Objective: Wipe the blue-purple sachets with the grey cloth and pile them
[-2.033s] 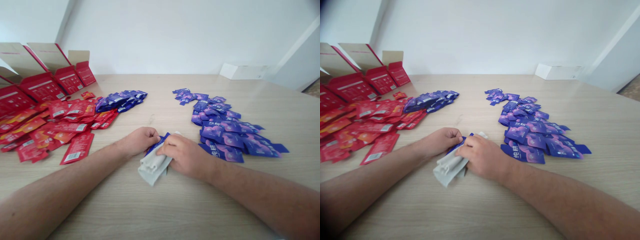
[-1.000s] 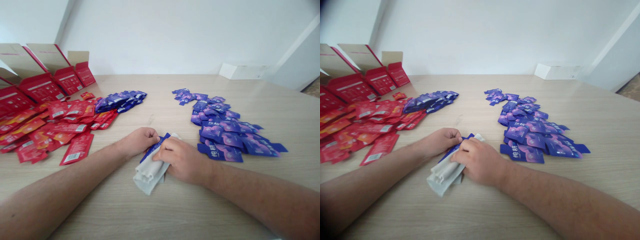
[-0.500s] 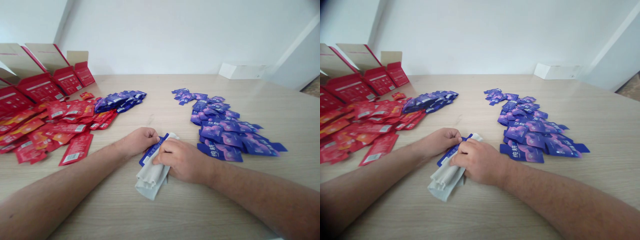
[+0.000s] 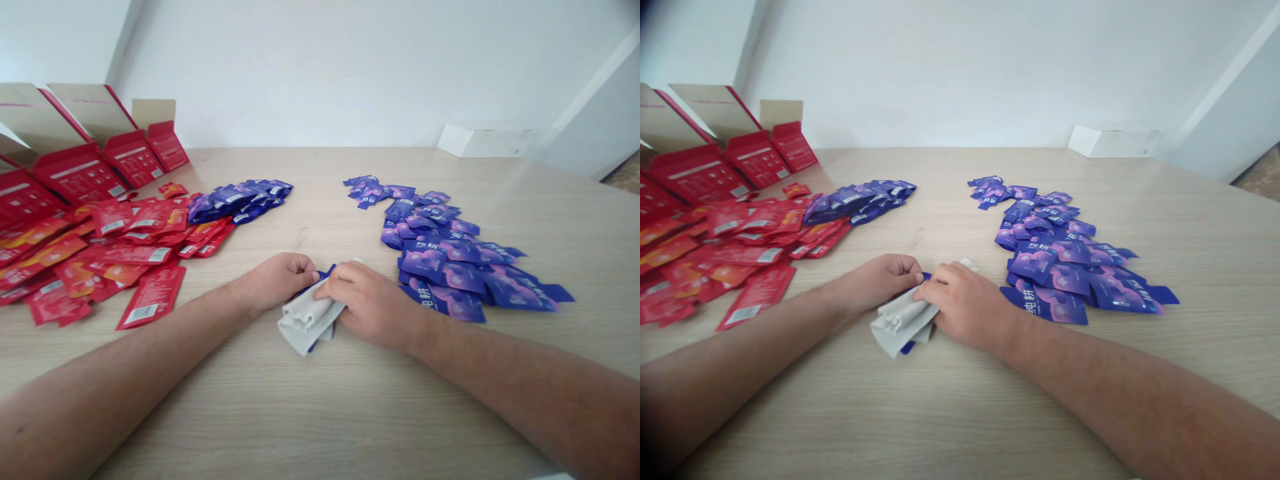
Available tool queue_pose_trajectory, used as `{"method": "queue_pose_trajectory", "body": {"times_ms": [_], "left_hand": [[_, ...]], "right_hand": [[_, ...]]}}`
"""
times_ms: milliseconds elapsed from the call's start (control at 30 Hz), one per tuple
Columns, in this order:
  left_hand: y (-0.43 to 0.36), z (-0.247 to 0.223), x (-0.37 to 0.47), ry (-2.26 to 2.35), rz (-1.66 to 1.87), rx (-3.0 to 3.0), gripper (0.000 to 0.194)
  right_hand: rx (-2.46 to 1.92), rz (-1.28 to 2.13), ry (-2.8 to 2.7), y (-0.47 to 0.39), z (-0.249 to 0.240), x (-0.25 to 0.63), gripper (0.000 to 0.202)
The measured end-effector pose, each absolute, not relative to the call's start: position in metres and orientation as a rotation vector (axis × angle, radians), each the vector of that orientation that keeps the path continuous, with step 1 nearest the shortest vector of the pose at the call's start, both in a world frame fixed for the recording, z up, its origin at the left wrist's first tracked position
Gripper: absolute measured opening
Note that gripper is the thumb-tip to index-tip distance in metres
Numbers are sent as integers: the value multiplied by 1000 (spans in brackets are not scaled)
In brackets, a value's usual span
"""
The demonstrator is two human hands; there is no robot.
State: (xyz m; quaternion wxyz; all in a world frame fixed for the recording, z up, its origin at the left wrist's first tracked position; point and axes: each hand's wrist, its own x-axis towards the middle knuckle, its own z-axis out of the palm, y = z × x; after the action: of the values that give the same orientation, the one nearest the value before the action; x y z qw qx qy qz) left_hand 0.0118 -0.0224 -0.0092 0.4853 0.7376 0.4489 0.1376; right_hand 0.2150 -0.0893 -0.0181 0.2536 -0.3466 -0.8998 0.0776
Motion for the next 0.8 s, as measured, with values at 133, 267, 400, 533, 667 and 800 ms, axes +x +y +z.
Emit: {"method": "queue_pose_trajectory", "body": {"times_ms": [133, 267, 400, 533, 667, 800], "left_hand": [[-22, -11, 11, 1092, 340, 1781, 27], [-22, -10, 11, 1075, 324, 1809, 29], [-21, -10, 11, 1084, 327, 1804, 29], [-22, -10, 12, 1093, 332, 1801, 28], [-22, -10, 11, 1085, 339, 1833, 29], [-22, -11, 11, 1083, 338, 1805, 29]], "right_hand": [[-1019, 215, -2383, -88, -19, 215, 29], [-771, 251, -2525, -95, -19, 211, 24], [-912, 222, -2479, -91, -17, 215, 26], [-1009, 214, -2411, -89, -18, 215, 27], [-759, 250, -2546, -96, -19, 210, 24], [-881, 237, -2492, -90, -18, 215, 26]]}}
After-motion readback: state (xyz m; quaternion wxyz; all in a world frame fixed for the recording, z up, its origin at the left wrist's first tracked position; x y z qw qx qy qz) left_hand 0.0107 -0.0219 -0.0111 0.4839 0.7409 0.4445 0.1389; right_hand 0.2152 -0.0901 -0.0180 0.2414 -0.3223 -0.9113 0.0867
